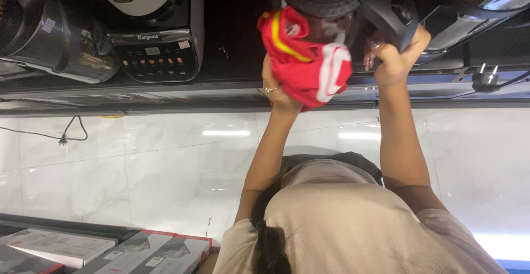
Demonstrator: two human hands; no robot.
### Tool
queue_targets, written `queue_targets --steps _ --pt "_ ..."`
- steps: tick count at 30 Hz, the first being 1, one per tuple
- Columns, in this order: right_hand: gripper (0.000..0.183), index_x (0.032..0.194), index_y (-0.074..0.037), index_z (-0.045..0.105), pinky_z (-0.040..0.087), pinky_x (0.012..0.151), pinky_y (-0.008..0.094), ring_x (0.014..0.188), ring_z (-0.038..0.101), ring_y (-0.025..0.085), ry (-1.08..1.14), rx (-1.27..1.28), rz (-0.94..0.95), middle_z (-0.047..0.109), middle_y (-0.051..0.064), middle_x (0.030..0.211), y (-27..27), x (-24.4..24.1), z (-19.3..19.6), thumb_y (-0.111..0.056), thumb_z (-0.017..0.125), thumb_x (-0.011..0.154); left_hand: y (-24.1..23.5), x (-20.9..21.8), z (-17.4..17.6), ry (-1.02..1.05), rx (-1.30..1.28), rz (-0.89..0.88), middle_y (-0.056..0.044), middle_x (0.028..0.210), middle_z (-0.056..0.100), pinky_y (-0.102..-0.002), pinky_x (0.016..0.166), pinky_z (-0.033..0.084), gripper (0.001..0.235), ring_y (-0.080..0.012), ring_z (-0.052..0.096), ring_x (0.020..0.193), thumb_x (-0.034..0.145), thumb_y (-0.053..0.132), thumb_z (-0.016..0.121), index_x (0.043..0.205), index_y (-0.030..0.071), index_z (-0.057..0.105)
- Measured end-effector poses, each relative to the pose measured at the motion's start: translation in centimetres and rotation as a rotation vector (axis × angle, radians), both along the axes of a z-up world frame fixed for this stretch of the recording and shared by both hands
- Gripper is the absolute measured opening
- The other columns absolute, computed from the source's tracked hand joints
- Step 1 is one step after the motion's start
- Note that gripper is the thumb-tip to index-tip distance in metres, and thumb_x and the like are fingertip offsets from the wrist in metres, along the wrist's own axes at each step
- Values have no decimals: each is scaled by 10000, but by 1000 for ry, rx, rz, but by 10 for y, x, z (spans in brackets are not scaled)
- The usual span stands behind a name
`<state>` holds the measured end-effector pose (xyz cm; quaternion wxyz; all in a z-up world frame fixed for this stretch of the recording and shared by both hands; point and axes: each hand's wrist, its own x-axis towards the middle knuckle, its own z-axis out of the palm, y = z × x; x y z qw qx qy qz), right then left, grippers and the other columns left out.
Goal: The person wipes the exterior of multiple electric kettles with a red cloth, handling each unit to clean the sides and lids while they are displayed on a shelf.
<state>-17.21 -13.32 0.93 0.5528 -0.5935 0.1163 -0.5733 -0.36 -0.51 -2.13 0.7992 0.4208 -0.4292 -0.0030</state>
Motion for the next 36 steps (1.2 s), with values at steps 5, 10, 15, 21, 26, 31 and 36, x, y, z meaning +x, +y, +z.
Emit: queue_targets --steps 5,10,15,21,26,31,36 --pt "87 885 73 573 474 468 271 496 555 142 42 -35 -128 600 87 735 21 6 0 4 556 834 0 15 28 -375 158 338 -207 1506 497 -380 1152 514 900 -312 584 1337 853 188 882 1547 41 328" --pt "113 880 74 567 448 514 280 551 547 153 114 -88 -136 587 92 706 49 16 20 82 665 935 2 22 7 -63 133 215 -175 1453 590 -346 1099 581 882 -238 679 1242 894 240 867 1551 -3 331" --pt "153 836 48 547 456 457 291 488 552 150 86 -28 -61 578 83 658 50 20 35 115 648 931 11 12 -29 -214 191 349 -181 1446 595 -338 1074 566 813 -252 671 1280 912 170 837 1551 3 363" --pt "145 823 51 543 478 453 290 483 568 150 109 14 -58 579 84 699 36 13 30 87 652 912 5 29 -34 183 145 132 -156 1387 669 -371 1135 581 747 -230 706 1222 986 246 776 1560 -28 386" --pt "109 829 69 572 482 485 307 485 571 176 82 11 -59 597 120 648 22 6 21 24 640 901 15 9 -14 22 133 172 -150 1388 649 -334 1109 531 745 -197 676 1244 1017 284 718 1607 -1 362" --pt "116 823 68 568 457 465 302 474 561 181 81 21 -59 587 120 637 23 1 18 32 646 900 17 7 6 -284 211 302 -218 1469 597 -352 1109 554 766 -245 656 1294 970 201 803 1576 23 370" --pt "111 874 62 564 489 476 313 485 569 181 51 40 -27 579 108 660 18 3 18 39 658 928 13 22 17 -61 182 153 -156 1371 689 -311 1041 581 859 -189 730 1172 917 251 817 1583 -2 337"
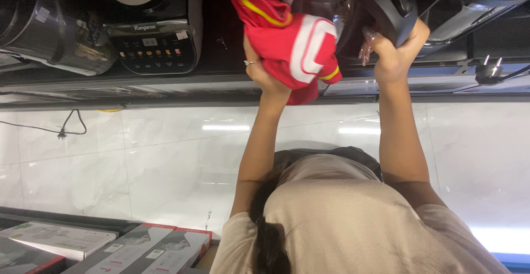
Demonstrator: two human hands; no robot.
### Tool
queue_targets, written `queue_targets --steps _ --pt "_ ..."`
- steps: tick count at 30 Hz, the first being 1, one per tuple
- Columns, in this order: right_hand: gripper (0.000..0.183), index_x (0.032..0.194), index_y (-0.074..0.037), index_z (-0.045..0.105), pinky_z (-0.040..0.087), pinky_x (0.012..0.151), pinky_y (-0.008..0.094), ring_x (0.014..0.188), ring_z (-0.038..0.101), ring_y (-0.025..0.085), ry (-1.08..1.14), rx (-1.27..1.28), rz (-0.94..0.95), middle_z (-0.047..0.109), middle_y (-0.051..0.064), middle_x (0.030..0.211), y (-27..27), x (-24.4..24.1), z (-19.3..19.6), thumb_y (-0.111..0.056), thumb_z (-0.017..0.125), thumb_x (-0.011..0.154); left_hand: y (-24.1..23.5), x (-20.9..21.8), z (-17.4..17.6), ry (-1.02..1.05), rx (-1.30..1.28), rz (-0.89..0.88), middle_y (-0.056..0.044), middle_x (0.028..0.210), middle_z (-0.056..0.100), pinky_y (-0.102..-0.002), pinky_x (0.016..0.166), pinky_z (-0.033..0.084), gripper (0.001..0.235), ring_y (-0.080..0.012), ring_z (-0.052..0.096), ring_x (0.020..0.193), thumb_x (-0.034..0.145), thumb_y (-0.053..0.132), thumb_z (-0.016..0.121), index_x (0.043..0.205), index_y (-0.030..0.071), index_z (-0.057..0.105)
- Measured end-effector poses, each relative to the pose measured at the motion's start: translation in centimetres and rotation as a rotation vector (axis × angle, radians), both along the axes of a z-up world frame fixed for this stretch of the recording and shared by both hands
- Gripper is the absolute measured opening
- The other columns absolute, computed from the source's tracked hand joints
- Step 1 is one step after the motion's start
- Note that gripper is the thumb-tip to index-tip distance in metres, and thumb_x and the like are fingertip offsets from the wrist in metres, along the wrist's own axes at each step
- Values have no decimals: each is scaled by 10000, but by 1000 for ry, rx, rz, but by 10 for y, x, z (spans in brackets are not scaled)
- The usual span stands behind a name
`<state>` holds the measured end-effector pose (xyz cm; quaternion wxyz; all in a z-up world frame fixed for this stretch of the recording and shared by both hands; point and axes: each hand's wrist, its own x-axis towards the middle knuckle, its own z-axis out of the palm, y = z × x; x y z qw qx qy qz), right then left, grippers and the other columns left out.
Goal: The person wipes the exterior of multiple electric kettles with a red cloth, handling each unit to clean the sides and lids while they are displayed on a shelf.
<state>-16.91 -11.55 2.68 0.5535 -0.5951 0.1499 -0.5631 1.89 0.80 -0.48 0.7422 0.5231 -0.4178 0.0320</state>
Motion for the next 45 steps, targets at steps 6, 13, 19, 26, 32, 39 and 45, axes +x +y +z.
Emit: queue_targets --steps 6,13,19,26,32,39,45 --pt "170 1070 54 583 582 626 316 674 676 180 56 -38 -43 684 136 927 15 3 16 -23 654 936 20 7 -12 24 -38 -10 -113 1305 629 -301 1112 467 830 -188 637 1195 828 135 880 1511 7 426" --pt "462 1220 -63 524 499 956 412 1028 534 275 -87 -717 -743 496 93 1092 45 13 30 -249 745 860 41 14 -3 165 -83 -30 -110 1366 588 -333 1161 453 798 -204 606 1256 917 70 813 1561 1 347" --pt "188 926 -78 696 521 740 381 852 665 240 405 -714 -131 689 41 929 95 28 11 -189 792 808 56 13 7 444 -184 -256 -153 1427 575 -363 1152 478 727 -239 615 1282 964 205 707 1534 -41 328" --pt "543 1170 52 664 539 921 399 1018 689 303 503 -355 56 694 173 1123 140 98 -4 -271 869 784 112 39 3 -1 177 -348 -183 1620 318 -438 1260 440 1119 -282 457 1481 846 97 865 1635 72 70" --pt "420 1321 47 584 543 1035 334 1151 655 133 295 -13 180 700 92 1236 149 109 0 -63 747 950 134 62 37 95 191 -729 -128 1666 251 -382 1275 376 1230 -244 379 1532 833 90 808 1689 129 -74" --pt "585 1446 -4 415 567 1074 345 1212 662 150 250 24 203 646 90 1320 135 73 6 -4 756 971 101 36 12 356 140 -822 -154 1611 344 -397 1279 364 1125 -237 428 1478 911 185 825 1689 40 26" --pt "700 1465 -30 408 499 1082 333 1235 582 144 346 -201 227 556 105 1357 112 43 0 -58 835 911 76 25 4 564 34 -603 -159 1451 554 -375 1231 448 688 -198 573 1320 1063 183 683 1614 -28 330"
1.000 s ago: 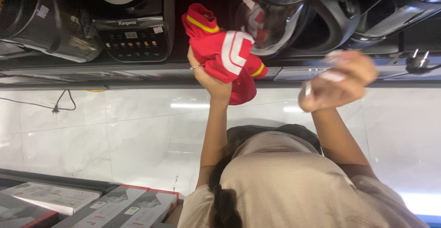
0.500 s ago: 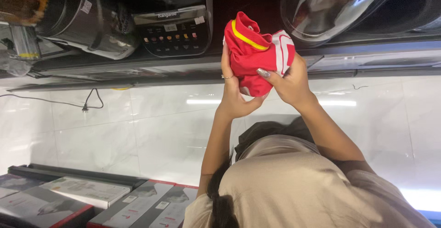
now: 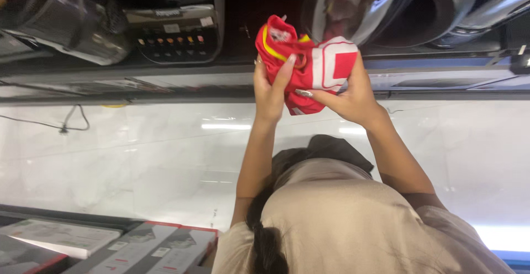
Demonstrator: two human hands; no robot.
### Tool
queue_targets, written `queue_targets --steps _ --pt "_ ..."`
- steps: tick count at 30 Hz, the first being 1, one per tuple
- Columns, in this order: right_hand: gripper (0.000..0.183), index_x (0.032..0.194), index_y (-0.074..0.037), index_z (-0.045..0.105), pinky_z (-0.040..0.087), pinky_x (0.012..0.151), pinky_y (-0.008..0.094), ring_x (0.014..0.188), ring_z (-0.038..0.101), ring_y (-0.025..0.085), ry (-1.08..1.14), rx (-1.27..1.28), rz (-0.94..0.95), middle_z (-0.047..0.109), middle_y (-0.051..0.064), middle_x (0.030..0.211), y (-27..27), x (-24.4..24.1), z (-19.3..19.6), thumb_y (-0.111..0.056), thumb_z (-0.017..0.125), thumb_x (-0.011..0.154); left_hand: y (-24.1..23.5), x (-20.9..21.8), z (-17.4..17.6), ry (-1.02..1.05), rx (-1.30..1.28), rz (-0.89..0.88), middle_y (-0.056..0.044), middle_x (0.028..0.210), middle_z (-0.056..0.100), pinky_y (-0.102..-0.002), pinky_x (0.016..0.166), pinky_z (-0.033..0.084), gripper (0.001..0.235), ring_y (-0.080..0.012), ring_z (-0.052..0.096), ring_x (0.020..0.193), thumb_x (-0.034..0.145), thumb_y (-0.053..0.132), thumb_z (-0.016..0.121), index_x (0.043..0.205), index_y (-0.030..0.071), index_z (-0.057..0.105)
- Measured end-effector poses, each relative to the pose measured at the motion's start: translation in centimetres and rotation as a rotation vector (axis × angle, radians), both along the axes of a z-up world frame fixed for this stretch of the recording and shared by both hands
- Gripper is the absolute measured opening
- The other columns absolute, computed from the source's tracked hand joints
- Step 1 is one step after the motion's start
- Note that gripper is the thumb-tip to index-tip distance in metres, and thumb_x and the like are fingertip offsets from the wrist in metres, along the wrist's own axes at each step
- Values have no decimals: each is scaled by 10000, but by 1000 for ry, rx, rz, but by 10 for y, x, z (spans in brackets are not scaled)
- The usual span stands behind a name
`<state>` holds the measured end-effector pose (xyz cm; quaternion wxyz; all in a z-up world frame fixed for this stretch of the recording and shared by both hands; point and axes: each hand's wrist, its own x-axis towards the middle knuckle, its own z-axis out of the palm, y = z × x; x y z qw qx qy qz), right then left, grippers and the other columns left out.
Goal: The person wipes the exterior of multiple electric kettles with a red cloth, handling each unit to clean the sides and lids while they are displayed on a shelf.
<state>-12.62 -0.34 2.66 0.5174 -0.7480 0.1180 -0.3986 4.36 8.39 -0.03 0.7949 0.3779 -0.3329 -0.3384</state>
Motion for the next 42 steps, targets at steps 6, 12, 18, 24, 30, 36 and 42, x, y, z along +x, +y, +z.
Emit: queue_targets --steps 6,12,18,24,30,36,42 --pt "846 1471 -52 447 519 1096 384 1293 627 178 362 -141 -51 614 100 1397 -20 -30 -11 -157 943 794 -24 -27 26 123 -63 38 -165 1316 645 -389 1128 525 465 -211 657 1238 1059 61 683 1469 -54 497" --pt "1078 1578 -5 209 398 1196 419 1459 433 196 21 -55 113 407 127 1545 -10 -30 -42 -261 927 815 -21 -21 19 37 -85 169 -121 1384 635 -370 1164 496 422 -183 629 1271 1080 52 629 1468 4 471" --pt "694 1406 1 591 581 740 258 810 726 74 -87 392 361 738 55 1088 -18 -43 -105 -534 608 964 -15 -5 -2 71 -124 118 -106 1270 649 -348 1082 498 310 -163 634 1163 1092 26 637 1377 -32 531" --pt "299 978 31 572 395 567 260 571 451 108 -298 528 -463 534 111 755 5 -26 -116 -236 654 1084 9 -4 -24 12 -7 66 -89 1252 649 -318 1069 482 289 -142 623 1147 1099 39 646 1362 -26 545" --pt "645 1320 -94 437 509 1038 283 1218 532 115 -72 245 -134 498 32 1299 48 -21 -63 -90 725 743 38 -13 -69 -12 9 -74 -75 1220 686 -299 1066 489 278 -132 638 1131 1100 88 628 1358 -9 595" --pt "579 1332 -45 482 496 1084 332 1216 622 144 68 420 141 633 55 1260 80 -33 -104 11 798 851 58 -32 -77 -3 -25 -133 -94 1198 692 -322 1029 505 226 -154 656 1103 1098 85 632 1293 -25 600" --pt "564 1297 6 575 464 1089 346 1204 604 144 255 228 196 655 61 1245 109 -54 -122 1 817 787 82 -46 -87 -3 -101 -227 -114 1243 691 -315 1093 509 197 -172 661 1185 1134 99 608 1273 -39 618"
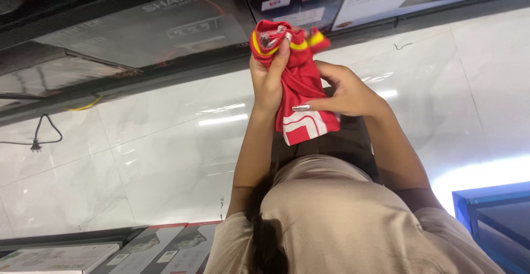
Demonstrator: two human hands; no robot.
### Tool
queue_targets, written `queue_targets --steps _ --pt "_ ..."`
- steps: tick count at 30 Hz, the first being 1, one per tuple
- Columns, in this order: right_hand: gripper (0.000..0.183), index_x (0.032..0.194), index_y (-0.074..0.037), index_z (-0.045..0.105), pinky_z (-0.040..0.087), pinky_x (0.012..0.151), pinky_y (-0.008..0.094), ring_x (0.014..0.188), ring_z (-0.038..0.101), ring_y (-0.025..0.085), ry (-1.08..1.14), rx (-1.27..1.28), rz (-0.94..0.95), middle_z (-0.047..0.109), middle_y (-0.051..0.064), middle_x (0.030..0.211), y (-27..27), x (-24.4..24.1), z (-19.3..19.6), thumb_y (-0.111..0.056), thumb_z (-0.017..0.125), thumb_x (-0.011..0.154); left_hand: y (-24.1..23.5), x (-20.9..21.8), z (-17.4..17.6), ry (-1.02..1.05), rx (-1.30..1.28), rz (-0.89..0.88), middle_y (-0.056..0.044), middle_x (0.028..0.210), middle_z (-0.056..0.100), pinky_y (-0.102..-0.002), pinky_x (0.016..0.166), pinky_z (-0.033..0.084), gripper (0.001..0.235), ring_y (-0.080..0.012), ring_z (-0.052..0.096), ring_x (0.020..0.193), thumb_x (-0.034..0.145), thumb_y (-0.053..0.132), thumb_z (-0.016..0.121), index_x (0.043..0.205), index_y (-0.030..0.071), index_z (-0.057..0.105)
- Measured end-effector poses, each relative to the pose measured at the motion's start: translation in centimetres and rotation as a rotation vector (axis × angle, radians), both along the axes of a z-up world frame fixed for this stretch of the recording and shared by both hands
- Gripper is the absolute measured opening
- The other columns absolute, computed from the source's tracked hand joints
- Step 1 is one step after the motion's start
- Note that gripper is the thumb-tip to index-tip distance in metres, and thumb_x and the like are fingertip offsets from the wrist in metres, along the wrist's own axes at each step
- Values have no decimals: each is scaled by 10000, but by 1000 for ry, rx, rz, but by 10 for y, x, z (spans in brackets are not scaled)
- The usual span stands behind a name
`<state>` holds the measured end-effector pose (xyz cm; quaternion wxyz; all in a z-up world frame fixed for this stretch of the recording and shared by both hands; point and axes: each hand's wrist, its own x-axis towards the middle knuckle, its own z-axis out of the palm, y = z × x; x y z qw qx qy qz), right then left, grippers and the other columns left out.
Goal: The person wipes the exterior of multiple electric kettles with a red cloth, handling each unit to clean the sides and lids while they are displayed on a shelf.
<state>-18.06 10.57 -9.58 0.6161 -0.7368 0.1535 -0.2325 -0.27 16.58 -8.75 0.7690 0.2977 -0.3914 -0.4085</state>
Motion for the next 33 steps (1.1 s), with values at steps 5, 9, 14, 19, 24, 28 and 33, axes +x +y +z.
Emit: queue_targets --steps 5,9,14,19,24,28,33 --pt "479 1193 -71 575 525 998 315 1171 595 108 -259 208 -56 619 2 1232 14 -5 13 -94 861 809 7 -15 -15 43 48 63 -84 1120 715 -309 992 552 217 -154 682 1073 1072 89 687 1254 -14 629" --pt "560 1185 -86 529 515 879 241 1111 532 53 -173 173 -276 541 -48 1186 15 -15 15 -112 866 737 10 -23 -15 -27 39 36 -53 1147 718 -284 977 553 249 -129 686 1060 1028 44 714 1256 2 622" --pt "118 1054 27 639 438 862 224 937 516 52 -215 -15 -379 603 24 1010 -4 -37 -18 -82 679 1037 0 -22 -10 -101 68 198 -94 1128 757 -315 1015 574 257 -158 728 1066 938 -34 775 1180 -26 689" --pt "169 1100 58 644 426 917 230 989 527 91 -528 -120 -598 619 48 1166 -14 -45 5 -97 578 1113 -1 -2 -5 -145 53 369 -113 1116 762 -315 1011 571 214 -160 727 1053 962 -25 768 1168 -25 709" --pt "241 896 26 544 427 866 240 930 526 100 -376 -259 -632 601 52 989 -28 -56 13 47 697 1082 -3 -1 -3 -63 78 338 -97 1091 760 -320 954 587 204 -163 730 1016 967 17 772 1155 -16 701" --pt "249 857 -14 531 425 787 218 834 514 62 -408 -46 -563 615 22 973 -28 -49 -8 65 669 1048 -12 -21 1 -190 19 232 -43 1069 700 -286 981 553 252 -113 668 1010 950 53 827 1129 22 652" --pt "278 876 -5 523 407 742 208 784 489 49 -381 -68 -650 606 35 901 -36 -59 -5 55 685 1095 -13 -2 6 -67 95 258 -56 1043 715 -289 904 571 225 -134 698 965 947 93 792 1100 34 637"
